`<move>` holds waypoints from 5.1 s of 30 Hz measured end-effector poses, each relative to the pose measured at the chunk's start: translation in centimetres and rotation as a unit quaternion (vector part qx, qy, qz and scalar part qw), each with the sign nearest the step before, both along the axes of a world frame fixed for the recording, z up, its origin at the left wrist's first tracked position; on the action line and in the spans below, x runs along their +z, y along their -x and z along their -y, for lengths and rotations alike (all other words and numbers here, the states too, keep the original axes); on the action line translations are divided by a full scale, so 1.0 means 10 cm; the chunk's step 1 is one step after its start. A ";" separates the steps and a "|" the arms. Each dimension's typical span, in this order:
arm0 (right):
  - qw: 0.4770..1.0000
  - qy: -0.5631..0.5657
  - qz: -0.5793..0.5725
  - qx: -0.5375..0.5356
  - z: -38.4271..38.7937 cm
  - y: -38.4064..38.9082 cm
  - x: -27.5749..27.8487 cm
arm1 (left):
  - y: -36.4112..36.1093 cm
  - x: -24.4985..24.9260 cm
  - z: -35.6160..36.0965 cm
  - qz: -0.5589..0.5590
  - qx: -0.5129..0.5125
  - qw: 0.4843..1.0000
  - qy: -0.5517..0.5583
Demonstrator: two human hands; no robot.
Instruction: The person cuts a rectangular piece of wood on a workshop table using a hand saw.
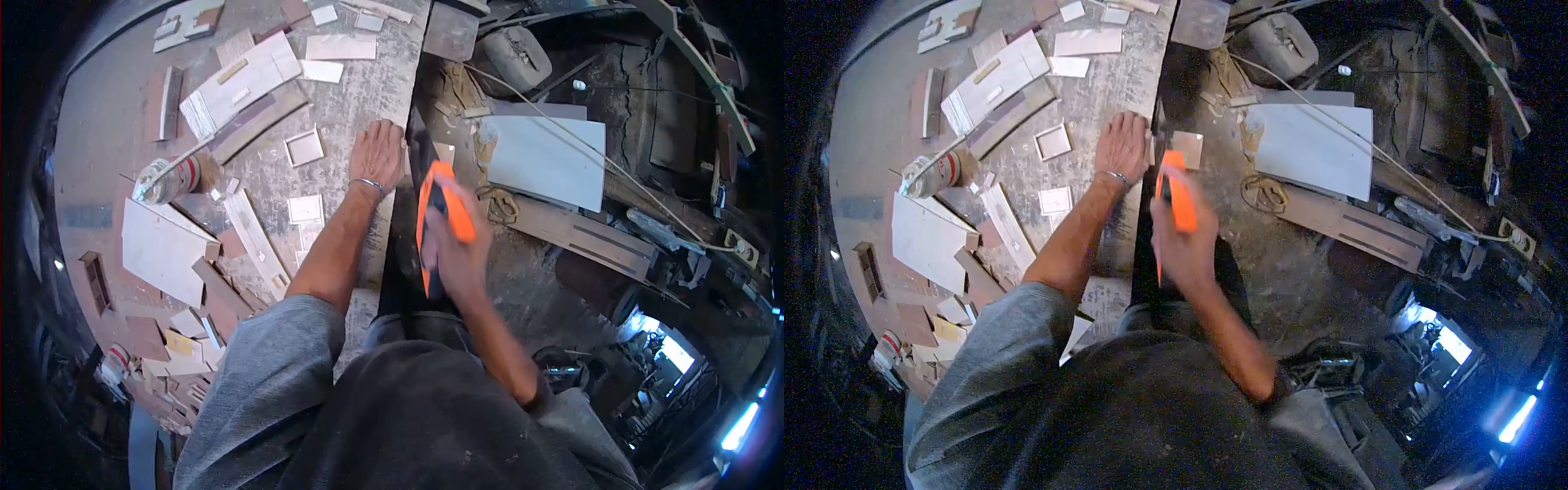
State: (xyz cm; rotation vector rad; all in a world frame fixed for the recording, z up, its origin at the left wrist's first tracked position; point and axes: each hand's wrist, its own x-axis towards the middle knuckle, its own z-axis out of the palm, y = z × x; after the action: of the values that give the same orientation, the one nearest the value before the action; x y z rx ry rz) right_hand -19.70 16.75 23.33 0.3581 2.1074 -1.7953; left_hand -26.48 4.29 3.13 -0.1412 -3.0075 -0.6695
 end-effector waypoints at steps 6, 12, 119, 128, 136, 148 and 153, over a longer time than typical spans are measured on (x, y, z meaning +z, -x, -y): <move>0.991 0.080 0.092 -0.048 0.00 0.53 -0.18 | 0.01 0.00 0.02 0.026 -0.011 0.999 -0.027; 0.996 -0.001 0.082 -0.023 0.02 0.24 0.06 | -0.04 0.02 0.00 0.043 -0.012 0.999 -0.023; 0.978 -0.125 -0.148 0.076 -0.02 -0.60 -0.24 | 0.03 -0.01 0.05 0.031 -0.033 0.998 -0.033; 0.996 -0.062 -0.020 0.065 0.10 -0.55 0.03 | 0.05 -0.06 0.04 -0.002 -0.021 0.999 -0.038; 0.998 -0.041 0.056 -0.011 -0.11 -0.45 -0.04 | 0.04 0.00 0.01 -0.005 -0.018 0.998 -0.053; 1.000 -0.003 -0.008 -0.013 -0.05 -0.16 -0.26 | 0.04 0.00 0.03 0.016 -0.031 0.999 -0.038; 0.992 -0.074 -0.094 0.034 -0.18 -0.26 -0.48 | 0.03 0.04 0.05 0.033 -0.032 0.998 -0.039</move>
State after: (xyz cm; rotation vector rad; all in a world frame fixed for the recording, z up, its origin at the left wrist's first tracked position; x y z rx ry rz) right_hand -17.07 18.51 18.54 0.1573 2.3587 -1.6987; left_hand -26.74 3.76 3.57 -0.2177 -3.0457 -0.8106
